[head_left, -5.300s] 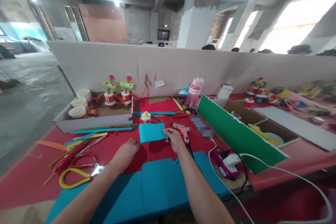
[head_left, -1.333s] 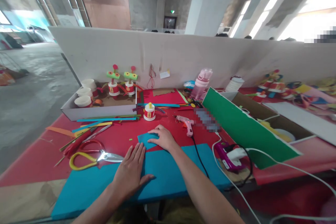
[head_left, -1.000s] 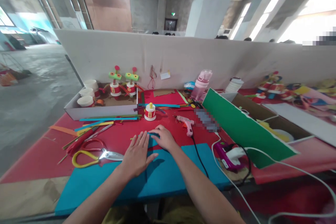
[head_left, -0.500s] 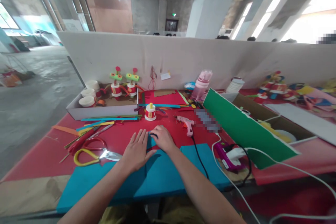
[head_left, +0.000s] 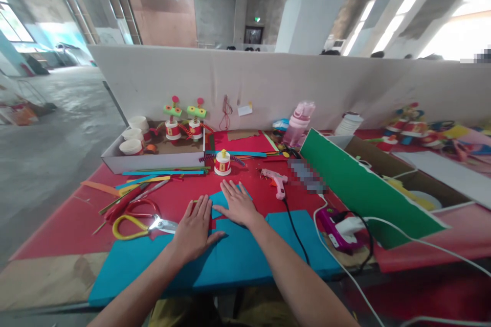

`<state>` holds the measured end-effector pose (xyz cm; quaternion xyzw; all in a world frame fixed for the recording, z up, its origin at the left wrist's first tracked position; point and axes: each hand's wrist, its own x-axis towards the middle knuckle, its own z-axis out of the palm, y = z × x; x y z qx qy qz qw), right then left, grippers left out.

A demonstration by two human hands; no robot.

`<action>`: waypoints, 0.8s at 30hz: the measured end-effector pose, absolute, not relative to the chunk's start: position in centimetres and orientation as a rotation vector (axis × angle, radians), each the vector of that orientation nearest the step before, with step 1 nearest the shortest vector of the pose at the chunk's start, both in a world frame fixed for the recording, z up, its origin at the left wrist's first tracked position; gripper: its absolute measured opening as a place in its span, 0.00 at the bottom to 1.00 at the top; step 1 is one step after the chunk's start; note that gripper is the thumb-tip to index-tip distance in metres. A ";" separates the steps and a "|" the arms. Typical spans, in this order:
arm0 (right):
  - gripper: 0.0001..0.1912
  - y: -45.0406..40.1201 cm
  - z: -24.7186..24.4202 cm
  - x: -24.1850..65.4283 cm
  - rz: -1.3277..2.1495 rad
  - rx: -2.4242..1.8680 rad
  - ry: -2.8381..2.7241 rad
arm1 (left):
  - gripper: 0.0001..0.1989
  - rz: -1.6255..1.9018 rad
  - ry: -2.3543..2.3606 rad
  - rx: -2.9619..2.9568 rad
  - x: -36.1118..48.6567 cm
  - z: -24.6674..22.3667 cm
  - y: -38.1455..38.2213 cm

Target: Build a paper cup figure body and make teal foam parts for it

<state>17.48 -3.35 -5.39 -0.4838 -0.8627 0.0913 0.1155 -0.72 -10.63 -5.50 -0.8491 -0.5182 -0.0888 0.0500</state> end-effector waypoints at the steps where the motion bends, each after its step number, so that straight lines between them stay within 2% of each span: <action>1: 0.46 -3.3 -5.4 17.5 0.268 -1.415 -2.529 | 0.46 -0.273 -1.581 -2.581 -0.8 -5.4 -10.8; 4: 0.47 -3.3 -5.5 17.5 0.276 -1.417 -2.540 | 0.44 -0.238 -1.574 -2.642 -1.8 -4.3 -10.9; 8: 0.47 -3.3 -5.8 17.5 0.258 -1.431 -2.538 | 0.31 -0.251 -1.608 -2.752 -5.7 -1.1 -10.5; 11: 0.50 -3.1 -6.0 17.4 0.240 -1.510 -2.481 | 0.31 -0.336 -1.783 -2.560 -9.9 0.9 -10.1; 16: 0.53 -2.7 -5.8 17.2 0.217 -1.756 -2.266 | 0.26 -0.248 -1.996 -2.303 -14.7 1.9 -10.3; 24: 0.40 -2.7 -5.0 17.0 0.236 -1.494 -2.435 | 0.22 -0.242 -1.823 -2.581 -12.7 0.2 -11.0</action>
